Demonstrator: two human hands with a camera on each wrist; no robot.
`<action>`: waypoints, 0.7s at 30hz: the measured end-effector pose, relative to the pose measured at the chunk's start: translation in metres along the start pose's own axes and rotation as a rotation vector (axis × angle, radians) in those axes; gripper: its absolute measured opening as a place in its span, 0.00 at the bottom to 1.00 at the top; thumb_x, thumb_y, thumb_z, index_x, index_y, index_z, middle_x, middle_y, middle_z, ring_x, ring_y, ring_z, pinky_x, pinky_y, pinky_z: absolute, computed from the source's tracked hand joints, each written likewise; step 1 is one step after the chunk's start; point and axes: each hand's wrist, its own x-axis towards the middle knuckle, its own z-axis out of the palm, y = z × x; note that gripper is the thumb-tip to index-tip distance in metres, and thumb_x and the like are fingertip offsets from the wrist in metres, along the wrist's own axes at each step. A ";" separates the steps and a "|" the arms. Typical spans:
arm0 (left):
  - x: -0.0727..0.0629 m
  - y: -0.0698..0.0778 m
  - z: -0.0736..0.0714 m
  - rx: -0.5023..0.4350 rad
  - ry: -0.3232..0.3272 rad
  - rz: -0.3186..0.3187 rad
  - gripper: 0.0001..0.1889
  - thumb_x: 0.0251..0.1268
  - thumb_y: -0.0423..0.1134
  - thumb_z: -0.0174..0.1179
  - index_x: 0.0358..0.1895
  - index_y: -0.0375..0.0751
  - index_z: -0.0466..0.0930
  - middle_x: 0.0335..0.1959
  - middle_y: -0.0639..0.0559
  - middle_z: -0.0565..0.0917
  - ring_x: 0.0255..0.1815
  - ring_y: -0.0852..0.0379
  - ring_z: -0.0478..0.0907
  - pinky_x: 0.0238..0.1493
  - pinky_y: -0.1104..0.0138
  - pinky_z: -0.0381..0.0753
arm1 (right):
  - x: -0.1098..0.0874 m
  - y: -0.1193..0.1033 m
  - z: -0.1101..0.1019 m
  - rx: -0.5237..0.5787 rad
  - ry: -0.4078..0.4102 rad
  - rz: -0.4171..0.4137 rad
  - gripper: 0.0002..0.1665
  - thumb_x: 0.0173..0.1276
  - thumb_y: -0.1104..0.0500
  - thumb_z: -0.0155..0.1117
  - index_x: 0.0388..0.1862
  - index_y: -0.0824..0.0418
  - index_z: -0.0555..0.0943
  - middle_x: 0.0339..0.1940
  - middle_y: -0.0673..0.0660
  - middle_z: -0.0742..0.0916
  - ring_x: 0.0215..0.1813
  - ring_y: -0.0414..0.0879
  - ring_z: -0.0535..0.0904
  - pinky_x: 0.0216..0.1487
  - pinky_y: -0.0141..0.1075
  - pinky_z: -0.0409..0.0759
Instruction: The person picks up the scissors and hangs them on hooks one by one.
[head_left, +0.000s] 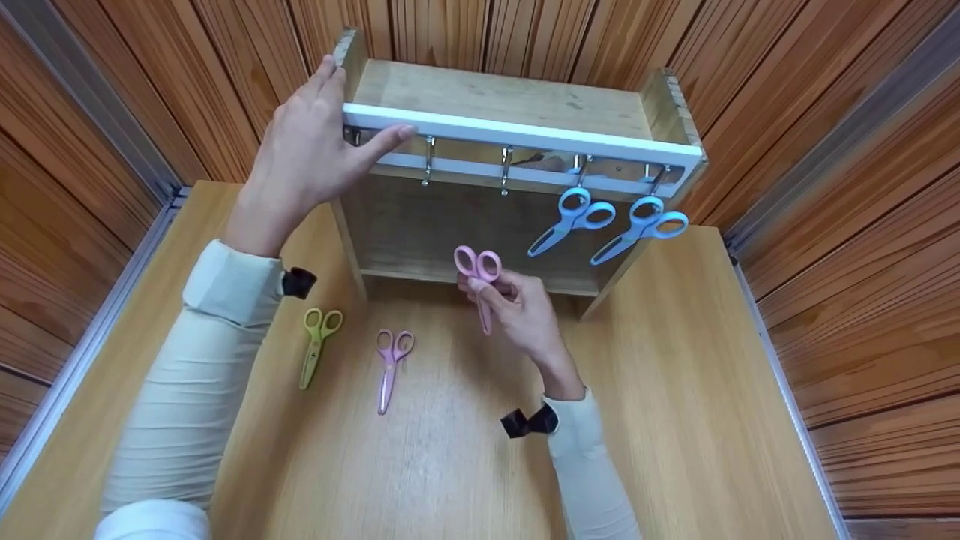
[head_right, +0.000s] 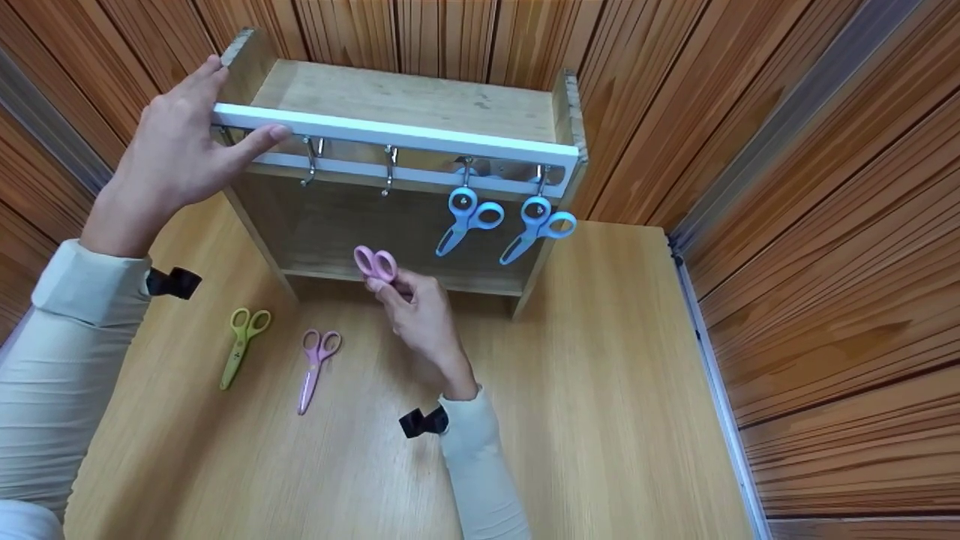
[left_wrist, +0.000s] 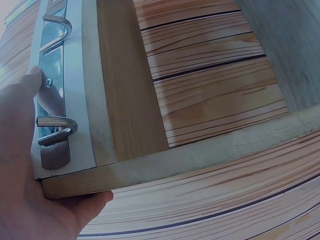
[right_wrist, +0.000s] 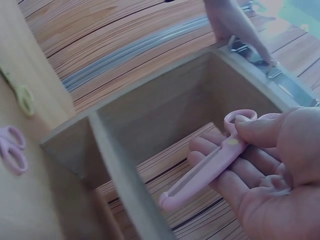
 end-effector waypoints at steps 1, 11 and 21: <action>0.000 0.000 0.000 0.000 0.000 0.000 0.59 0.68 0.78 0.51 0.84 0.32 0.51 0.87 0.36 0.50 0.85 0.34 0.56 0.84 0.44 0.59 | 0.000 -0.003 -0.001 0.008 0.006 -0.005 0.19 0.78 0.59 0.65 0.63 0.63 0.85 0.57 0.64 0.91 0.60 0.56 0.90 0.67 0.45 0.85; 0.002 0.001 -0.002 -0.004 -0.018 -0.016 0.59 0.68 0.78 0.52 0.85 0.33 0.49 0.87 0.36 0.48 0.85 0.33 0.56 0.85 0.44 0.59 | 0.004 -0.031 -0.016 0.114 0.018 -0.095 0.18 0.79 0.62 0.63 0.63 0.65 0.84 0.57 0.63 0.91 0.62 0.61 0.88 0.66 0.41 0.86; 0.002 0.000 -0.003 -0.004 -0.022 -0.025 0.60 0.67 0.79 0.52 0.85 0.34 0.47 0.88 0.37 0.48 0.86 0.34 0.56 0.85 0.43 0.59 | 0.013 -0.058 -0.025 0.167 0.047 -0.185 0.17 0.79 0.62 0.63 0.62 0.66 0.84 0.56 0.62 0.92 0.60 0.52 0.90 0.68 0.42 0.84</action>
